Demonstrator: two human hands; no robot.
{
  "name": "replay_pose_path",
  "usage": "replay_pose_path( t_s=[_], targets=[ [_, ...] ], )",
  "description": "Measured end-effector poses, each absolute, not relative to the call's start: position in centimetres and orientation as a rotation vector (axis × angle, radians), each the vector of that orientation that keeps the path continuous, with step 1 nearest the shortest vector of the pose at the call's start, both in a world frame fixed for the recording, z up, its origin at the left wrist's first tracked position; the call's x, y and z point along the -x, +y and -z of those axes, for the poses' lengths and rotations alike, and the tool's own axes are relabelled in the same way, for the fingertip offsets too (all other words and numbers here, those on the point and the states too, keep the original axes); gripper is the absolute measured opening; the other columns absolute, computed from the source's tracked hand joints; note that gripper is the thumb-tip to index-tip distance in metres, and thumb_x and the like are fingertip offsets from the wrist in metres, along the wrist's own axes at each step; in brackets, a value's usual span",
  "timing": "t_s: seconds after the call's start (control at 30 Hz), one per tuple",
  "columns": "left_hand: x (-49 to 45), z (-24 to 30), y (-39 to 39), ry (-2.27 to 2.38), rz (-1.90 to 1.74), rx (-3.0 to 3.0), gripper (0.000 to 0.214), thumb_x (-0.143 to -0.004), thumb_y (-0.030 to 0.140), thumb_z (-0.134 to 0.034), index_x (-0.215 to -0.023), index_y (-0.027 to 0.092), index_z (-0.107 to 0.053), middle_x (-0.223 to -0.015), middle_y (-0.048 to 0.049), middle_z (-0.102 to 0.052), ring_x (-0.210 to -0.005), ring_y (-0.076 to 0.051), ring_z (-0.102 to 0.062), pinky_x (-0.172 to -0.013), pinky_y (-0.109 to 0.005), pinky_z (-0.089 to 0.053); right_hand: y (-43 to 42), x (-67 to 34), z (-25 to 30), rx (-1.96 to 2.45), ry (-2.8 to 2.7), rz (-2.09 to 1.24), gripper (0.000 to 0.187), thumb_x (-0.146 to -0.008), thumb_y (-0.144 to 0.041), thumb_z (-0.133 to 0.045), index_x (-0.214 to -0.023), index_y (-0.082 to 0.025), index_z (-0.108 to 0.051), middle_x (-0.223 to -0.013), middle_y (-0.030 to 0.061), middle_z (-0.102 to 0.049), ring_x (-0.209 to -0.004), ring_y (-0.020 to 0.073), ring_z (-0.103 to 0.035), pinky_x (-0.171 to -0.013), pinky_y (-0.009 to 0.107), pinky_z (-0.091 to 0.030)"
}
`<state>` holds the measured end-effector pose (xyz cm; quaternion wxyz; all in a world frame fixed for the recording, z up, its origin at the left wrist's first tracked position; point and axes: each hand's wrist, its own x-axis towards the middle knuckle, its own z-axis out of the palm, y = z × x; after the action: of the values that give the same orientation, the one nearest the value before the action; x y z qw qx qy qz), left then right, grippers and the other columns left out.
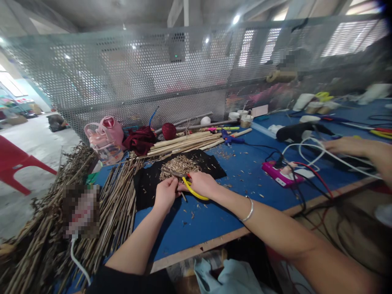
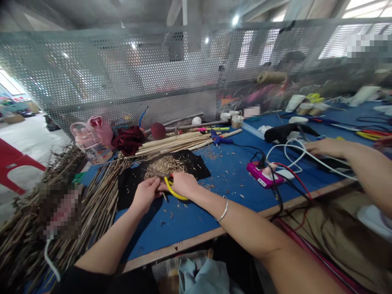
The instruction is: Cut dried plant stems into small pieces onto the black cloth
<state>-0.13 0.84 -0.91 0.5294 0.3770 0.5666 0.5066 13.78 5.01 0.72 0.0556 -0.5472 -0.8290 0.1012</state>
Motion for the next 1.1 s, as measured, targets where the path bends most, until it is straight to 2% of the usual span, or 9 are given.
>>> replay_pose_path(
  t_s=[0.13,0.3,0.47,0.63,0.83,1.1],
  targets=[
    [0.2,0.7,0.8,1.352,-1.194,-0.903,0.027,-0.067,0.041,-0.059,-0.068,0.014,-0.059,-0.062,-0.0027,-0.063,-0.050,-0.008,-0.051,-0.048,-0.018,-0.041,5.1,-13.8,-0.7,1.673,-2.530,-0.350,0.053,-0.072,-0.067,-0.041,-0.091,-0.020,-0.059,-0.090,0.0108,-0.066,-0.083,0.0245,-0.062,-0.064,0.028,-0.042],
    [0.0,0.0,0.5,1.340,-1.209,-0.881,0.024,-0.068,0.037,-0.058,-0.071,0.014,-0.059,-0.066,-0.0032,-0.064,-0.050,-0.007,-0.052,-0.049,-0.017,-0.042,5.2,-13.9,-1.2,1.678,-2.538,-0.368,0.065,-0.064,-0.077,-0.039,-0.088,-0.020,-0.058,-0.089,0.0105,-0.066,-0.082,0.0255,-0.062,-0.064,0.029,-0.043],
    [0.1,-0.1,0.6,1.295,-1.263,-0.847,0.023,-0.070,0.037,-0.057,-0.070,0.014,-0.058,-0.072,-0.0066,-0.066,-0.054,-0.011,-0.056,-0.050,-0.021,-0.044,4.8,-13.9,-1.8,1.625,-2.564,-0.296,0.074,-0.058,-0.081,-0.040,-0.095,-0.018,-0.053,-0.089,0.0111,-0.065,-0.083,0.0275,-0.062,-0.066,0.031,-0.043],
    [0.0,0.4,0.6,1.153,-1.282,-0.857,0.019,-0.070,0.034,-0.057,-0.071,0.015,-0.060,-0.070,-0.0075,-0.067,-0.060,-0.016,-0.061,-0.055,-0.027,-0.047,4.4,-14.0,-2.1,1.599,-2.576,-0.322,0.073,-0.058,-0.080,-0.043,-0.096,-0.018,-0.049,-0.087,0.0107,-0.065,-0.083,0.0284,-0.062,-0.065,0.030,-0.042],
    [-0.1,0.5,0.5,1.210,-1.251,-0.946,0.023,-0.071,0.036,-0.054,-0.069,0.014,-0.061,-0.061,-0.0052,-0.065,-0.051,-0.014,-0.058,-0.052,-0.025,-0.045,4.5,-14.2,-1.8,1.511,-2.561,-0.302,0.074,-0.057,-0.079,-0.046,-0.097,-0.017,-0.047,-0.091,0.0120,-0.063,-0.084,0.0267,-0.061,-0.064,0.029,-0.040],
    [-0.3,0.4,0.7,1.211,-1.361,-0.864,0.020,-0.071,0.033,-0.055,-0.068,0.014,-0.057,-0.062,-0.0049,-0.064,-0.057,-0.015,-0.060,-0.055,-0.026,-0.046,4.3,-14.0,-2.4,1.493,-2.539,-0.265,0.073,-0.055,-0.076,-0.053,-0.096,-0.016,-0.049,-0.094,0.0124,-0.061,-0.089,0.0261,-0.059,-0.070,0.029,-0.040]
  ],
)
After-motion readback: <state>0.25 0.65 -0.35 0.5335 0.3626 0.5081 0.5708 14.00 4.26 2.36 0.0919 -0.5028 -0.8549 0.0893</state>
